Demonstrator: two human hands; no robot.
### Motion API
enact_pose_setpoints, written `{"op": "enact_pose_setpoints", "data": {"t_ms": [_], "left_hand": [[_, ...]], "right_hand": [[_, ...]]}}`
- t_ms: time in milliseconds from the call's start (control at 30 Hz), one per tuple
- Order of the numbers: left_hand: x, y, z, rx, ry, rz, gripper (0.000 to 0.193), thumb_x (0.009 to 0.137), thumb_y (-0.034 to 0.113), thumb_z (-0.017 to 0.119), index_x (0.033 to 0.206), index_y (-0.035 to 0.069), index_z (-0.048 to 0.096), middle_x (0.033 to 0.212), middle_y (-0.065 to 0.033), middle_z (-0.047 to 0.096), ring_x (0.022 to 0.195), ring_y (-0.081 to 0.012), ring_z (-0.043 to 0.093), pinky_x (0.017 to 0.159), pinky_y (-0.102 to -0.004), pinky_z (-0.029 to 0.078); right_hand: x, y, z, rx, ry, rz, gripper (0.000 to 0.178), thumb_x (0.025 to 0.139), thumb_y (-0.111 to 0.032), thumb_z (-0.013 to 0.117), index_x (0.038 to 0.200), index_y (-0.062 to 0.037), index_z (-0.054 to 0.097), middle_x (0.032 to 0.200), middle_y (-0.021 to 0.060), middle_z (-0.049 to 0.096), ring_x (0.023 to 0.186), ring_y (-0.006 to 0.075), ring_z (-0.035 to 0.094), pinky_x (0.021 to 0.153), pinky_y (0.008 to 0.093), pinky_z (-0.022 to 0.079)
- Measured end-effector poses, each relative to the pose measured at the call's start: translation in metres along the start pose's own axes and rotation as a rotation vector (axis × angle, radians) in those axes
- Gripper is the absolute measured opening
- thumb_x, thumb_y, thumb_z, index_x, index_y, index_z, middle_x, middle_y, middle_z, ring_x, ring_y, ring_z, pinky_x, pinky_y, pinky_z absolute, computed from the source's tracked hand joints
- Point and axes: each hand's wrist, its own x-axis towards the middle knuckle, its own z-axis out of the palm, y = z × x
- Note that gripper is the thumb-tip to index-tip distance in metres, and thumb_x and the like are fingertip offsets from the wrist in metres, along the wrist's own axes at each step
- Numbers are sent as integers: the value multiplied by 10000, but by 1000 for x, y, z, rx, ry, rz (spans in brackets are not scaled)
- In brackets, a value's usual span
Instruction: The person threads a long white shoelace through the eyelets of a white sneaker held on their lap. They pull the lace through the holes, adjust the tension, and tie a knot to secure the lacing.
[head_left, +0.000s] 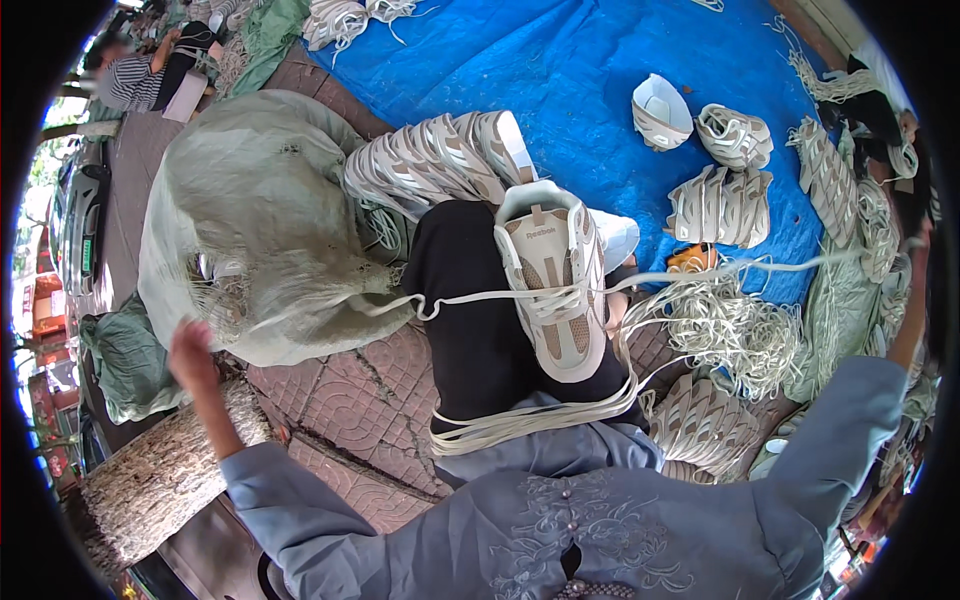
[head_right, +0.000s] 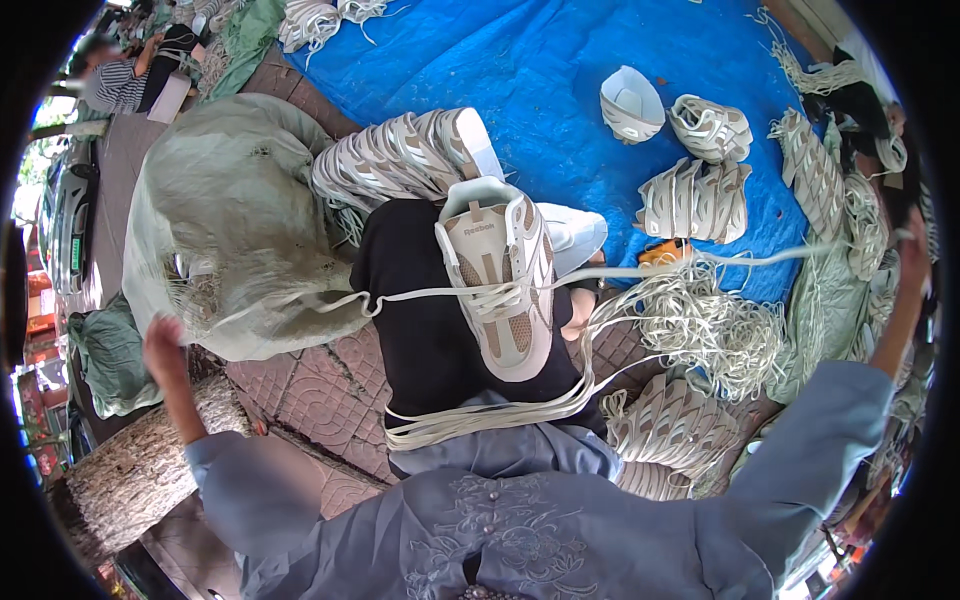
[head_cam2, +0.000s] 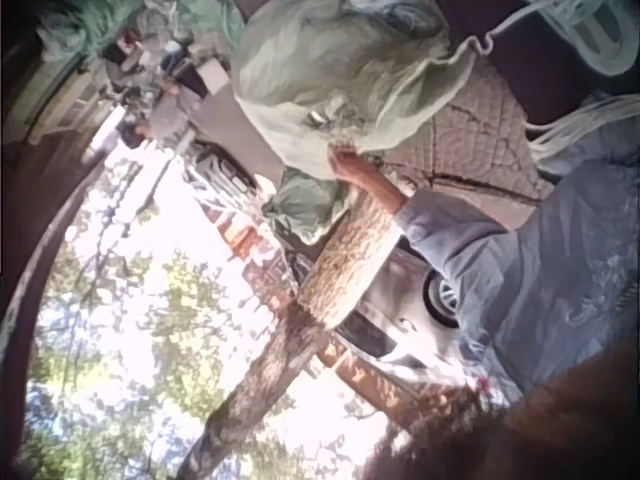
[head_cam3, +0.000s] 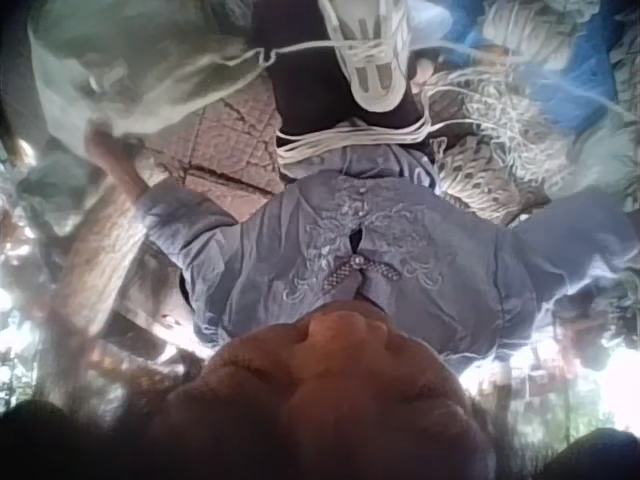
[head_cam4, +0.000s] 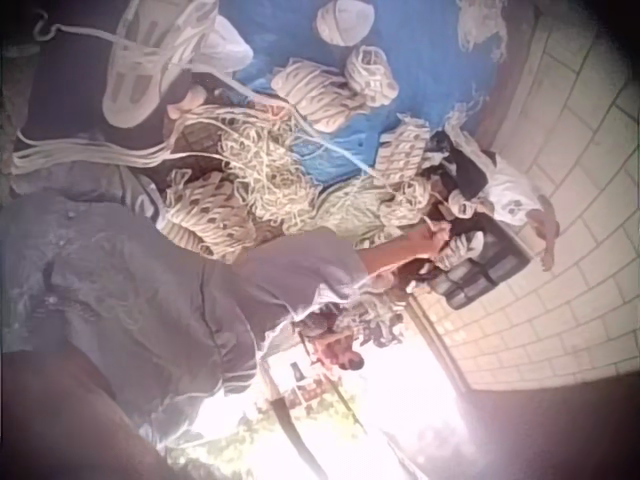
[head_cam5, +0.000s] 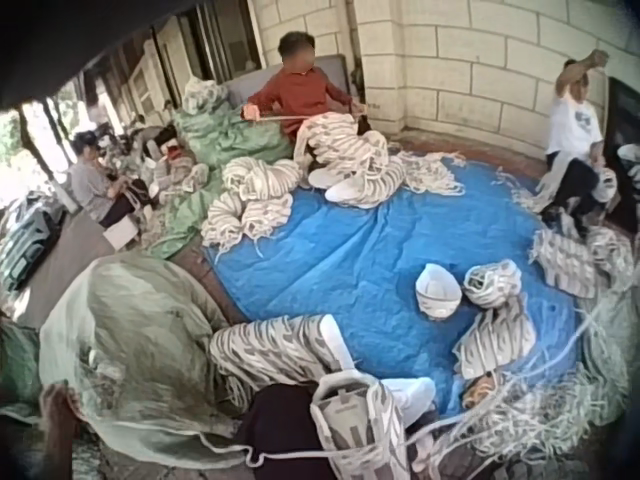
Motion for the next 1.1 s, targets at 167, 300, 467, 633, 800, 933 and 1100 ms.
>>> {"op": "enact_pose_setpoints", "data": {"t_ms": [167, 300, 467, 633, 800, 933, 1100], "left_hand": [[-114, 162, 204, -529, -396, 59, 86, 797, 24, 544, 851, 40, 609, 778, -35, 608, 690, -100, 577, 612, -217, 470], [-159, 232, 258, -316, -430, 460, 52, 725, 16, 591, 776, 17, 581, 727, -103, 585, 659, -213, 580, 597, -274, 459], [-180, 233, 272, -189, -487, 479, 35, 718, 3, 570, 733, 30, 553, 669, -118, 560, 578, -280, 565, 504, -325, 448], [-197, 225, 283, -223, -420, 399, 35, 720, 8, 565, 736, 35, 548, 659, -119, 556, 577, -288, 566, 497, -341, 449], [-203, 227, 285, -184, -347, 479, 66, 707, -6, 557, 756, 30, 532, 668, -112, 553, 571, -270, 561, 485, -336, 454], [-205, 225, 284, 88, -337, 778, 163, 651, -3, 567, 803, 20, 515, 674, -80, 516, 587, -224, 545, 468, -309, 456], [-200, 228, 284, 60, -320, 893, 252, 623, 18, 553, 873, 9, 522, 672, -54, 487, 592, -185, 529, 469, -283, 453]], "right_hand": [[-124, 174, 331, -323, -310, 235, 197, 777, -176, 515, 788, -2, 607, 788, 68, 610, 568, 51, 500, 465, 157, 356], [-223, 229, 509, -290, -770, 447, 123, 717, -93, 613, 809, -17, 636, 630, 0, 572, 509, 53, 532, 407, 165, 353], [-256, 254, 567, -996, -1055, -325, 108, 722, -81, 569, 793, -9, 607, 639, 60, 570, 570, 103, 584, 494, 244, 441], [-256, 265, 556, -552, -939, 560, 106, 687, -100, 592, 713, 2, 613, 577, 50, 574, 474, 110, 573, 421, 238, 403], [-247, 264, 557, -450, -909, 691, 92, 688, -101, 611, 700, -10, 621, 535, 18, 553, 451, 76, 550, 372, 198, 350], [-246, 264, 557, -415, -942, 773, 72, 691, -80, 609, 718, -14, 622, 558, 23, 562, 443, 71, 540, 359, 173, 324], [-247, 264, 554, -371, -934, 778, 64, 684, -83, 613, 672, -21, 614, 508, 21, 543, 401, 56, 498, 355, 168, 319]]}}
